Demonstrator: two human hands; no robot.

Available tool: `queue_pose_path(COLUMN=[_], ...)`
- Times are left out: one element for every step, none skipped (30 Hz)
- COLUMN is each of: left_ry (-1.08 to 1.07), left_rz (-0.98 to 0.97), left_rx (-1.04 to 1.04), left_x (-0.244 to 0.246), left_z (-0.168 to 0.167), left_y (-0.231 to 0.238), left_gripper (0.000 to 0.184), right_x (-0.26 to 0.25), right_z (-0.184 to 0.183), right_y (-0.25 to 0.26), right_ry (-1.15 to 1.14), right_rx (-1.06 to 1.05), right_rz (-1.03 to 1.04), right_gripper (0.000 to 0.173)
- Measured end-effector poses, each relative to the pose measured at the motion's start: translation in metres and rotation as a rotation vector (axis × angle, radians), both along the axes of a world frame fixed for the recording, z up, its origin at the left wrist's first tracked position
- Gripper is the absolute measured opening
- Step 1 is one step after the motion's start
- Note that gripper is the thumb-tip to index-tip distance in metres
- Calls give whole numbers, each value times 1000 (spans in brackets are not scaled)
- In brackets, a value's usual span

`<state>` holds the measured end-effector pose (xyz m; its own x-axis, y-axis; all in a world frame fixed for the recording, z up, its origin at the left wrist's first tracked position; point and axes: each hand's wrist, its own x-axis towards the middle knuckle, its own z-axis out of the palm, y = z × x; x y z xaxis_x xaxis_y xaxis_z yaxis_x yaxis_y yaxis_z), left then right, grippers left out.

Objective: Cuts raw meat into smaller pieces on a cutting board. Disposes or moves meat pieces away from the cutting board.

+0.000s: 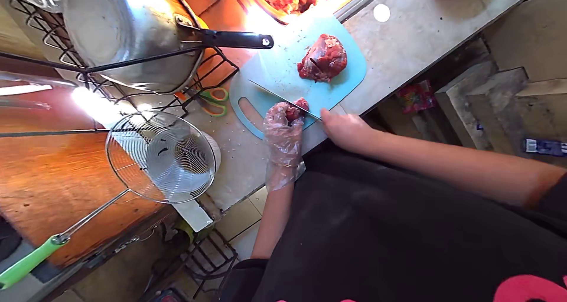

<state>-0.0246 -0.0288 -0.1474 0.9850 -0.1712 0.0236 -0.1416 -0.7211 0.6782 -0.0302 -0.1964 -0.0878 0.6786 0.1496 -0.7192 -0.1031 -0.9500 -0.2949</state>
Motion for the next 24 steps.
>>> queue_pose_path(left_ry=[-15,-19,-21,-32,-24,-20,-12,4,27,27,36,50,48,30,11,4,-5,-5,10,18,29,22,18,14], left_rz=[6,9,23,55,77,89,93,92,88,87,83,79,70,80,106,113,112,109,103,97,80,86,88,75], left_rx=[-7,-6,-6,-14,-21,-27,-29,-20,-16,-14,-11,-9,0,-7,-14,-8,-4,0,3,6,9,4,4,6], left_x=[0,-2,-1,3,5,6,7,7,8,8,6,3,2,3,4,4,5,6,6,5,4,5,5,3], left_z=[-2,-3,-4,-6,-7,-7,-6,-5,-3,-3,-3,0,3,1,-4,-7,-10,-10,-8,-6,-3,-4,-4,-4], left_y=[-1,-2,-3,-6,-8,-9,-9,-7,-7,-8,-7,-6,-5,-6,-8,-8,-9,-9,-8,-7,-6,-6,-7,-6], left_gripper=[35,34,34,33,33,33,33,34,34,34,35,37,37,36,36,35,35,35,37,37,37,36,36,36], right_x=[-14,-24,-28,-23,-15,-3,12,23,31,37,34,25,15,2,-11,-20,-21,-15,-6,5,15,23,26,23], right_z=[0,0,-1,-3,-6,-8,-7,-6,-5,-2,0,2,3,2,2,1,0,-2,-3,-3,-1,0,1,2], right_y=[-13,-22,-25,-23,-17,-8,3,13,21,24,23,18,8,-6,-18,-25,-26,-23,-14,-4,6,14,17,16], right_ry=[2,23,32,22,4,-4,3,-2,-3,-8,-7,-7,-20,-45,-44,-23,-18,-30,-38,-27,-16,-15,-20,-23], right_rx=[-15,-34,-39,-31,-23,-22,-23,-16,-15,-15,-13,-6,0,-4,-23,-54,-68,-57,-41,-34,-38,-43,-45,-44], right_rz=[3,20,34,41,48,60,62,59,60,60,61,60,57,59,70,84,94,95,89,83,83,87,92,94], right_gripper=[26,27,26,26,26,27,28,28,27,27,27,27,27,25,25,25,25,25,25,25,26,26,25,24])
